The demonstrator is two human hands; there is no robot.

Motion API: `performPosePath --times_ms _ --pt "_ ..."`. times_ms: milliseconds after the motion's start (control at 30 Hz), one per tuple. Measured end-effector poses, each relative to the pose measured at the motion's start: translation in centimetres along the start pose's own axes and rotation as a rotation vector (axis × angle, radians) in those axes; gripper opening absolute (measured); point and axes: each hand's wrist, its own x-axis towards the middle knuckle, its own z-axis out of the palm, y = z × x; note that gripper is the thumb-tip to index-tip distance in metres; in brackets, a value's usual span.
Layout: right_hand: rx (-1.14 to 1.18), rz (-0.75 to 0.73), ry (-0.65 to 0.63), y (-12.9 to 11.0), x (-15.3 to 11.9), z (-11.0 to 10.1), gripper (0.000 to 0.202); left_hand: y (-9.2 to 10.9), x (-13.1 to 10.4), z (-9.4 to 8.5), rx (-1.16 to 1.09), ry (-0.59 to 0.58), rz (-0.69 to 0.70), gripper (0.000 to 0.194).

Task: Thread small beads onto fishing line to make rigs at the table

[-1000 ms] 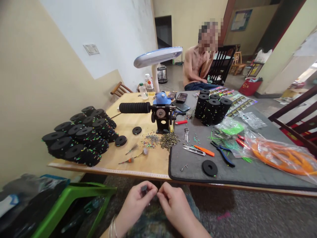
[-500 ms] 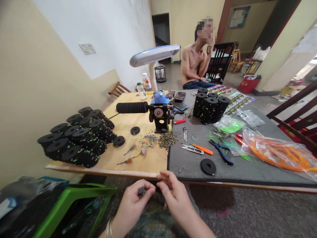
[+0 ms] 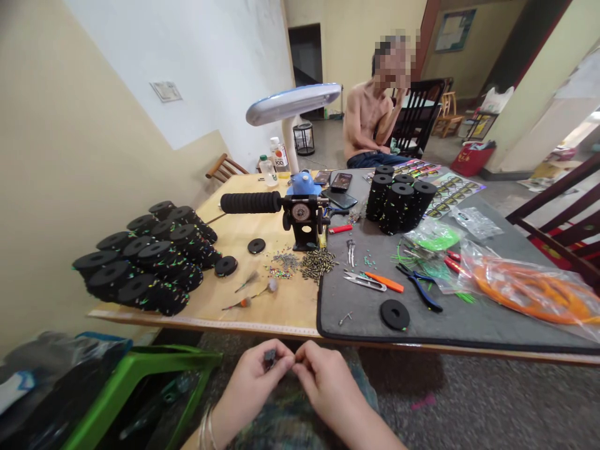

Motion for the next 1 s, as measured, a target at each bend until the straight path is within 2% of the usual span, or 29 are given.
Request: performPosePath --times_ms 133,300,400,700,1000 --pt "0.008 0.011 0.041 0.6 -0.2 0.3 0.018 -0.7 0.1 0.3 -0.14 -0.036 -0.09 0.017" --pt "0.331 0.212 0.147 1.8 -0.2 0.9 0.025 -1.3 -0.3 0.4 -0.522 -0.081 -0.207 0.03" --pt "0.432 0.244 0.196 2.0 -0.1 1.1 0.034 -1.5 -0.5 0.6 -0.617 -0.088 -0.264 0.03" --pt "0.587 0.255 0.126 1.8 0.0 1.5 0.035 -1.8 -0.3 2.0 -0.583 -0.113 -0.272 0.038" --pt "0.544 0.227 0.119 1.9 0.0 1.9 0.025 -2.3 -0.2 2.5 -0.379 -0.068 -0.212 0.037"
